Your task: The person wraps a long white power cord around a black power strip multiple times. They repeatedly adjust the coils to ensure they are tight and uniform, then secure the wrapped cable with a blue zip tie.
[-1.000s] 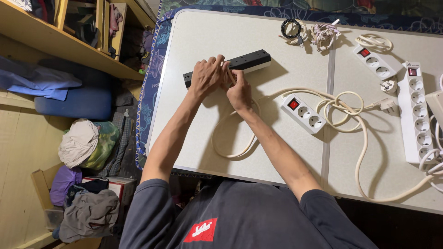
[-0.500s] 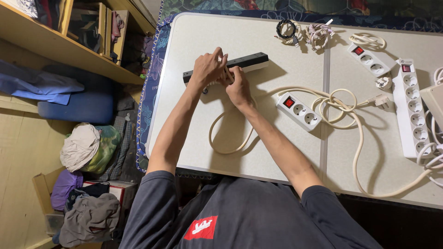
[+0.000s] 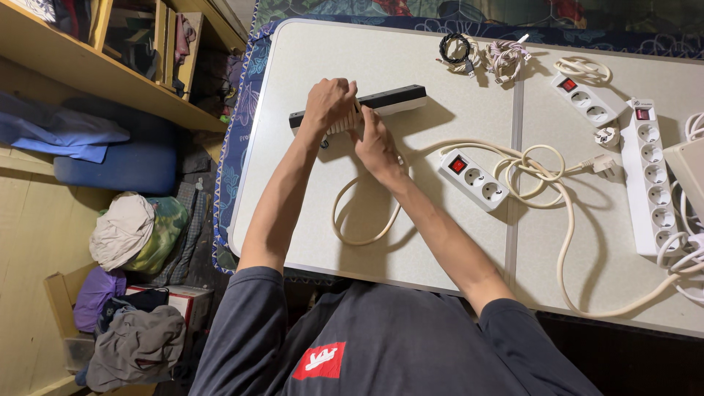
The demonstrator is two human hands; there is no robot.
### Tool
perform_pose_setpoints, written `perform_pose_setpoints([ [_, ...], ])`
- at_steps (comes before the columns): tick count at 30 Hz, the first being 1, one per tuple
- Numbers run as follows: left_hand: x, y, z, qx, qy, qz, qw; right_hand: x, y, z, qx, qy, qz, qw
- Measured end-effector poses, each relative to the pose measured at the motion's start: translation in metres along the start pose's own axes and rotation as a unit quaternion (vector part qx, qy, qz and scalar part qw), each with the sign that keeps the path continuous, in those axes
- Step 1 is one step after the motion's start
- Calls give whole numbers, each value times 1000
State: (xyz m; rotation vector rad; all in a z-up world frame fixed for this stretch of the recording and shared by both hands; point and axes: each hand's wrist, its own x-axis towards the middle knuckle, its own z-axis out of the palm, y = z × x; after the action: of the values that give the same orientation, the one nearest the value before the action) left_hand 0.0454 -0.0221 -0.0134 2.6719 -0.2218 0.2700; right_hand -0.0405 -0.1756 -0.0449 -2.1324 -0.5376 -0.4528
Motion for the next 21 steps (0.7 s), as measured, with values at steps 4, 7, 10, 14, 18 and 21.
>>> perform_pose_setpoints([
  [4, 0, 5, -3, -50, -66, -82, 993, -13, -10, -24, -152, -58, 60, 985],
  [7, -4, 6, 4, -59, -62, -65, 994, -22, -20, -39, -129, -69, 90, 985],
  [10, 1, 6, 10, -54, -80, -54, 994, -27, -22, -45, -109, -43, 61, 991],
  [14, 6, 0, 18, -46, -99, -77, 991, -37, -22, -29, -209, -70, 14, 975],
  [18, 18, -19, 37, -52, -125, -89, 987, -43, -12, -3, -371, -143, -27, 917],
  [21, 27, -34, 56, -45, -166, -104, 980, -51, -6, 12, -299, 15, -85, 950],
])
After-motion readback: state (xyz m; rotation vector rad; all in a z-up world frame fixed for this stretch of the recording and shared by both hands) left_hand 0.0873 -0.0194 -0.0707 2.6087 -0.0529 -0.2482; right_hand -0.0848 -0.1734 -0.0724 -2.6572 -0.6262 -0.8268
